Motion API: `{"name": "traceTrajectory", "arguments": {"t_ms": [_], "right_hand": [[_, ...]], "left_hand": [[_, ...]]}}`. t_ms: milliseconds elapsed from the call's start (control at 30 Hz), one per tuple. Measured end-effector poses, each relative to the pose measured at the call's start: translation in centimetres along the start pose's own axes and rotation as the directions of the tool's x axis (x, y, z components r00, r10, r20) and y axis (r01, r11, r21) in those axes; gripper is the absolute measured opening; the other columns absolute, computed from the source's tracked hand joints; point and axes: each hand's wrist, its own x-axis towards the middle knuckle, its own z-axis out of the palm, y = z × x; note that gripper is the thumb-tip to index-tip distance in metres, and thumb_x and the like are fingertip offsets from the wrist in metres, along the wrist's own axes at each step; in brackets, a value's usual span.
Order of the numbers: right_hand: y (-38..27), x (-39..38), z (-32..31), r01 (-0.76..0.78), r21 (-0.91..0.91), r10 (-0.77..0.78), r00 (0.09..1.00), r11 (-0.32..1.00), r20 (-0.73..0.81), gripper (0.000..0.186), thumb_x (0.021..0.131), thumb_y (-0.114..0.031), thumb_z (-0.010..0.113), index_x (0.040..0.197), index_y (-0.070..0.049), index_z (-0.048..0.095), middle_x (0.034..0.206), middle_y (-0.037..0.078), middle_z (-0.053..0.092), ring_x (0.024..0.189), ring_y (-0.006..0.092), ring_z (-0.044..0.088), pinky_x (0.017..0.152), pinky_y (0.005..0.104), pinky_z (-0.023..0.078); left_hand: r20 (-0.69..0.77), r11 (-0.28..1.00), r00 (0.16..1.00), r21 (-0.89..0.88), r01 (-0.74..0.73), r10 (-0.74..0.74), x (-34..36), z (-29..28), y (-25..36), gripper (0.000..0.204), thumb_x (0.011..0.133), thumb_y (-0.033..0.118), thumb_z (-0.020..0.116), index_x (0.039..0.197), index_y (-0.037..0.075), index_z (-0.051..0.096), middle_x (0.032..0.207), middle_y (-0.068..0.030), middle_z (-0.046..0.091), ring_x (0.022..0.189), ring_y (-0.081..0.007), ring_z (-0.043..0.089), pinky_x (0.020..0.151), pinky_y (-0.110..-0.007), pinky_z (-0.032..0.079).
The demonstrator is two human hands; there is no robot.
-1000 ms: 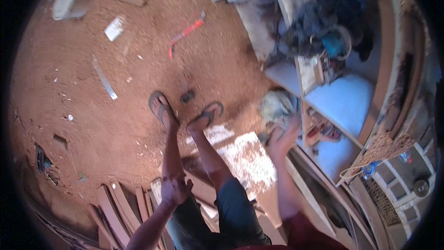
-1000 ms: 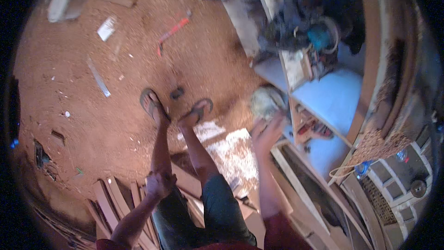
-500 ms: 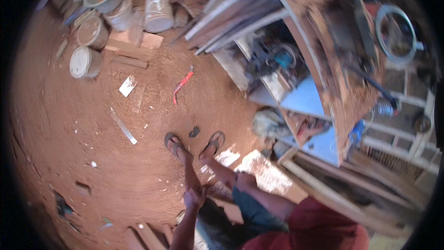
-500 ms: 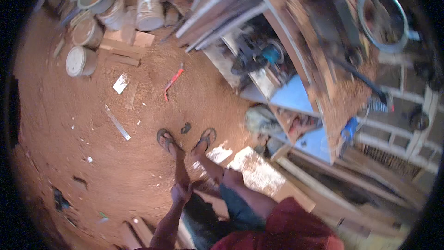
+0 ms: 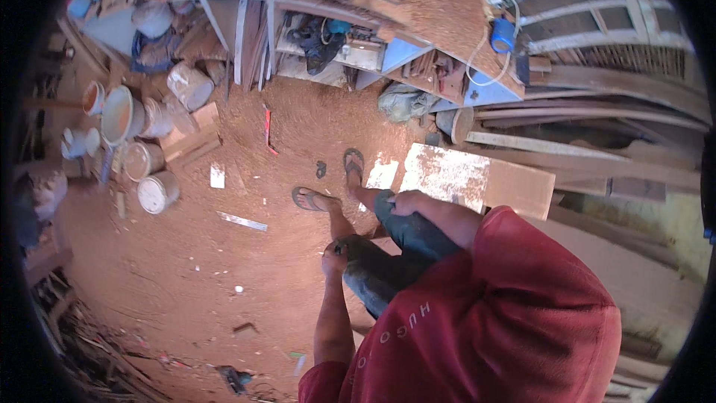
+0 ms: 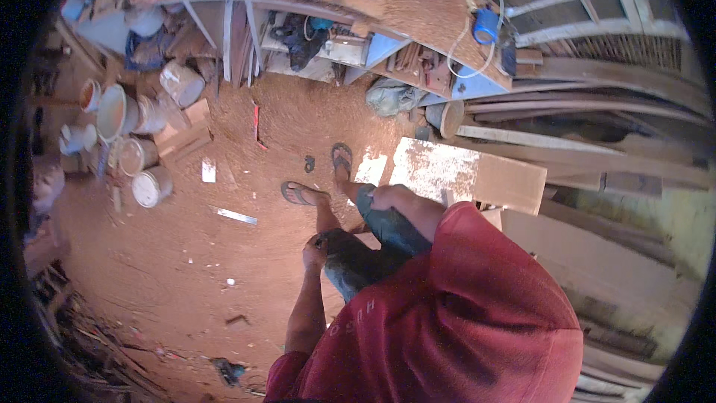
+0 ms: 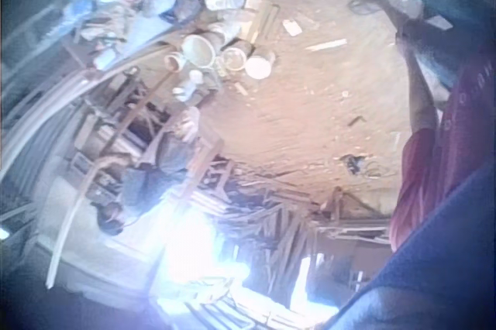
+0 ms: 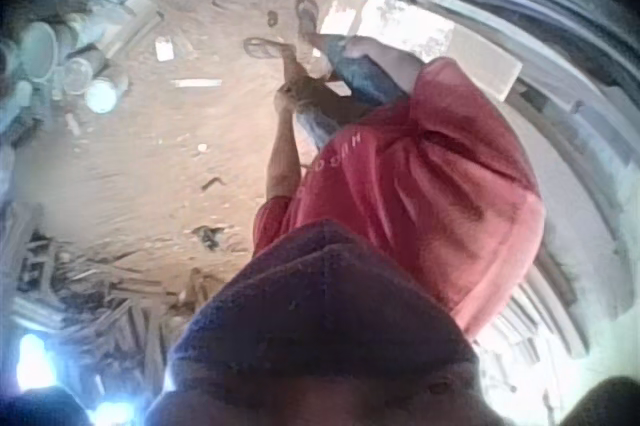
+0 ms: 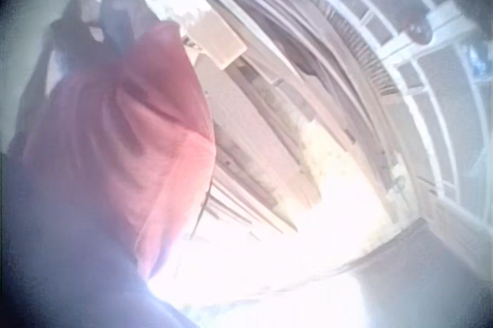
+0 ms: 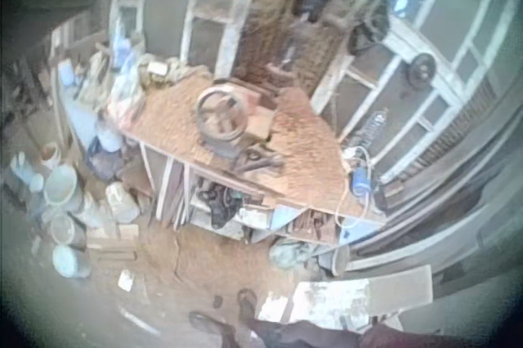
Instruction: The person measures a wooden board with a tape measure and marks it using a pencil, then sits on the floor to remove and replace a circular saw blade using an allen key.
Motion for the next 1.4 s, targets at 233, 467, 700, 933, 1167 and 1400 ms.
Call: {"name": "traceTrajectory", "arguments": {"t_ms": [233,467,700,933,1167,1400], "right_hand": [[3.6,-9.0,-3.4,0.176,0.557,0.176,0.836,0.812,-0.520,0.024,0.088,-0.017,0.056,0.104,-0.007,0.071,0.098,0.017,0.072,0.092,0.0336,0.070,0.084,0.0454,0.054],[4.9,-13.1,-1.7,0.162,0.351,0.157,0.674,0.922,-0.722,0.030,0.087,-0.033,0.057,0.103,-0.011,0.072,0.103,0.016,0.071,0.096,0.0335,0.068,0.088,0.0442,0.053],[5.2,-12.5,4.6,0.164,0.339,0.125,0.715,0.926,-0.688,0.034,0.080,-0.010,0.065,0.113,-0.014,0.070,0.111,0.015,0.070,0.107,0.0300,0.066,0.092,0.0414,0.052],[0.0,-12.8,4.9,0.336,0.369,-0.066,0.809,0.867,-0.584,0.026,0.089,-0.028,0.056,0.092,-0.008,0.073,0.099,0.021,0.070,0.097,0.0326,0.069,0.084,0.0432,0.054],[-16.6,-8.3,2.2,0.318,0.254,0.061,0.510,0.913,-0.858,0.029,0.085,-0.029,0.060,0.084,-0.004,0.073,0.080,0.020,0.069,0.075,0.0334,0.068,0.071,0.0452,0.052],[-39.3,-4.7,4.7,0.505,0.032,-0.348,0.637,0.863,-0.688,0.026,0.081,-0.028,0.062,0.100,-0.013,0.072,0.099,0.022,0.069,0.091,0.0373,0.068,0.080,0.0460,0.053]], "left_hand": [[-0.265,0.986,0.964,-0.163,-0.045,0.001,-5.2,-14.7,-5.0,0.037,0.087,0.026,0.070,0.116,0.004,0.067,0.091,-0.0177,0.073,0.086,-0.0251,0.071,0.078,-0.036,0.056],[-0.476,0.865,0.848,-0.500,-0.042,-0.233,-11.0,-23.2,-2.1,0.031,0.093,0.022,0.065,0.119,0.006,0.064,0.099,-0.0090,0.069,0.080,-0.0166,0.067,0.061,-0.029,0.051],[-0.589,0.977,0.802,-0.098,-0.190,0.097,-15.7,-14.2,-0.6,0.031,0.093,0.025,0.064,0.111,0.000,0.068,0.093,-0.0148,0.072,0.082,-0.0230,0.068,0.067,-0.036,0.053],[-0.357,0.830,0.880,-0.554,0.070,-0.312,-22.8,-6.7,-18.5,0.030,0.092,0.028,0.066,0.101,0.000,0.070,0.080,-0.0080,0.068,0.066,-0.0183,0.063,0.060,-0.035,0.052],[-0.438,0.652,0.677,-0.754,0.081,-0.592,-32.7,-14.3,-28.8,0.029,0.092,0.023,0.064,0.110,0.000,0.066,0.082,-0.0093,0.066,0.065,-0.0178,0.063,0.052,-0.031,0.050],[-0.495,0.682,0.665,-0.731,0.030,-0.559,-36.7,-21.2,-39.3,0.024,0.091,0.020,0.062,0.103,-0.001,0.066,0.079,-0.0083,0.065,0.068,-0.0168,0.062,0.055,-0.032,0.050]]}}
